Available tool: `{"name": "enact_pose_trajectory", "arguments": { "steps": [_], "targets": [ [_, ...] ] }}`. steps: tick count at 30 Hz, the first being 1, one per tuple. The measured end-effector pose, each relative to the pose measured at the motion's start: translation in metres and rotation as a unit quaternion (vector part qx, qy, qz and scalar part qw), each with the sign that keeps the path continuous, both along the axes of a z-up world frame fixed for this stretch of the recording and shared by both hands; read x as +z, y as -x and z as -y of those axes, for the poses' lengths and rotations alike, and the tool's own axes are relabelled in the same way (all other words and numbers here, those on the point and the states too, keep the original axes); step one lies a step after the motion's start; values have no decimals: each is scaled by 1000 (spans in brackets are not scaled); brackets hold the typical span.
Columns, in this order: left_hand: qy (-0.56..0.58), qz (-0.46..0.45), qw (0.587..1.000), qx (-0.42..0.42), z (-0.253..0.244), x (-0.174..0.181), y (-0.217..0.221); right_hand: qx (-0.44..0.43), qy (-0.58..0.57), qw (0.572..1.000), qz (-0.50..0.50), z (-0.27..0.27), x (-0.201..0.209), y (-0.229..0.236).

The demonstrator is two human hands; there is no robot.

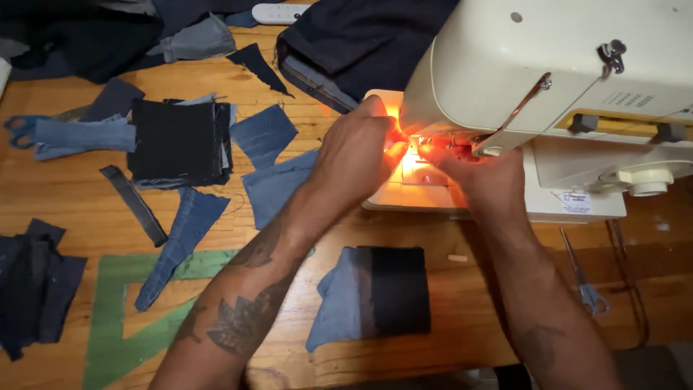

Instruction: Cutting and arranging denim fabric scraps to create a patchwork design on a workbench

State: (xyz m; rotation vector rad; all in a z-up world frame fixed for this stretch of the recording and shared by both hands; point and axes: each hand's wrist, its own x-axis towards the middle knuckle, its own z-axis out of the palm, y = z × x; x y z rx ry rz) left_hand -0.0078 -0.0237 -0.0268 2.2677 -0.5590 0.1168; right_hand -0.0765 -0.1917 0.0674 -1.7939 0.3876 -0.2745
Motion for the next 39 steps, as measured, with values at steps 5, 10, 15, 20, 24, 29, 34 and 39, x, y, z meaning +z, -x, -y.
{"name": "enact_pose_trajectory", "arguments": {
  "steps": [5,10,15,20,24,29,34,39],
  "targets": [
    [-42,8,999,-14,-13,8,-1,54,196,976,77,72,-103,-15],
    [-84,23,996,-10,-27,11,-3,54,114,992,-8,66,-82,-1],
    [-71,40,997,20,-24,-1,-7,95,61,994,-3,57,-73,5],
    [-40,43,998,6,-5,2,2,94,36,995,9,59,-78,9],
    [-47,-32,998,34,-5,-3,-8,100,21,994,28,58,-80,11],
    [-131,-37,990,32,-32,28,-3,98,85,992,6,60,-58,12],
    [-221,17,972,76,-36,11,-8,114,142,983,-14,70,-63,14],
    [-231,83,961,125,-21,47,27,154,202,967,-4,82,-78,15]
  ]
}}
